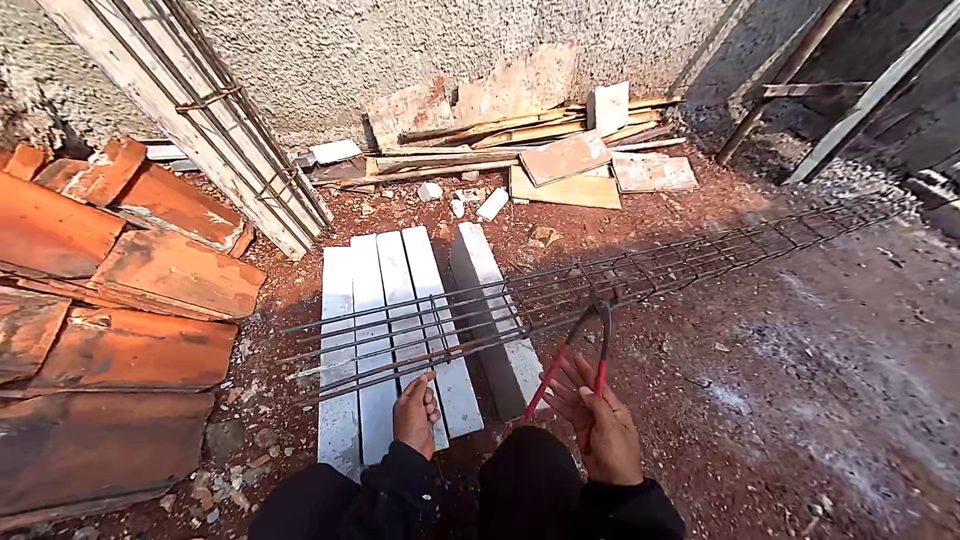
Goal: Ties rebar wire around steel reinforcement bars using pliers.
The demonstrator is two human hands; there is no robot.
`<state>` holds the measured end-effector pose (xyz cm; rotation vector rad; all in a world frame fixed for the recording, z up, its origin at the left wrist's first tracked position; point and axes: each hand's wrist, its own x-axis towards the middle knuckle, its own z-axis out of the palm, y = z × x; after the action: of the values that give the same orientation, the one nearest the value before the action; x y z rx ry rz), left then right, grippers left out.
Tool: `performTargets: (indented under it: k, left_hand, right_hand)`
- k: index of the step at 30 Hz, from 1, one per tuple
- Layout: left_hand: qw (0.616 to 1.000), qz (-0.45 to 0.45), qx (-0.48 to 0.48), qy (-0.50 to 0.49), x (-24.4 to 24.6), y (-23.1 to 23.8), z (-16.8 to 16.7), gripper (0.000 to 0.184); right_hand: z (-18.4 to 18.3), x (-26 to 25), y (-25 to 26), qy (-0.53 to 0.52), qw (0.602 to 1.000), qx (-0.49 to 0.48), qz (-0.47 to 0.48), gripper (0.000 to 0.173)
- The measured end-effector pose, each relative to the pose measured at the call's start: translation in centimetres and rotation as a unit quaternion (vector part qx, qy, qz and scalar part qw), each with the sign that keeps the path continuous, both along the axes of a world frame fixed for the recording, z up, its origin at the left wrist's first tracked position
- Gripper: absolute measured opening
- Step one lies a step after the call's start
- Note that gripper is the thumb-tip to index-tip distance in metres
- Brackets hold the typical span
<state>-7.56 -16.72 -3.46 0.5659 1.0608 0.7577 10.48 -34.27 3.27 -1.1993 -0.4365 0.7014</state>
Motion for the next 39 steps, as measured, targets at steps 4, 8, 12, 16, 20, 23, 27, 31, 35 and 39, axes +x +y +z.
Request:
performTargets:
  k: [4, 8, 12, 16, 20, 23, 27, 31, 35, 39]
  left_hand:
    - [0.999, 0.003, 0.026, -0.026, -2.6, 1.5, 2.7, 0.038]
    - [0.998, -0.002, 0.010, -0.070, -5.4, 1.4, 3.5, 0.034]
    - [0.999, 0.006, 0.038, -0.023, -6.3, 0.7, 3.5, 0.032]
    - [0.996, 0.003, 0.080, 0.028, -6.5, -0.1, 2.6, 0.032]
    - [0.993, 0.001, 0.094, 0.075, -7.2, -1.3, 1.8, 0.029]
    - [0.994, -0.002, 0.087, 0.073, -7.7, -1.7, 1.8, 0.028]
    - [0.996, 0.003, 0.068, 0.061, -7.7, -2.0, 2.8, 0.027]
    - [0.985, 0.009, 0.141, 0.102, -7.8, -0.2, 4.9, 0.027]
    - [0.978, 0.021, 0.162, 0.130, -9.5, 1.8, 5.3, 0.028]
    - [0.977, 0.031, 0.156, 0.145, -12.0, 1.5, 4.7, 0.027]
  right_hand:
    - [-3.3, 5.3, -1.2, 0.007, 0.994, -0.106, -0.011, 0.051]
    - [-9.0, 7.8, -2.8, -0.222, 0.893, -0.386, 0.065, 0.053]
    - [-13.5, 6.8, -1.3, -0.399, 0.737, -0.515, 0.182, 0.058]
    - [-13.7, 6.1, 0.9, -0.404, 0.705, -0.546, 0.205, 0.058]
    - [-14.6, 6.1, 1.4, -0.421, 0.689, -0.561, 0.185, 0.062]
    - [-13.7, 5.6, 1.4, -0.431, 0.708, -0.538, 0.154, 0.064]
    - [-13.4, 4.7, 0.9, -0.387, 0.772, -0.495, 0.098, 0.061]
    - [-15.0, 5.2, 0.0, -0.323, 0.765, -0.545, 0.113, 0.079]
    - [-15.8, 4.7, -1.2, -0.307, 0.730, -0.596, 0.129, 0.087]
    - [-12.8, 3.3, -1.4, -0.323, 0.756, -0.565, 0.074, 0.055]
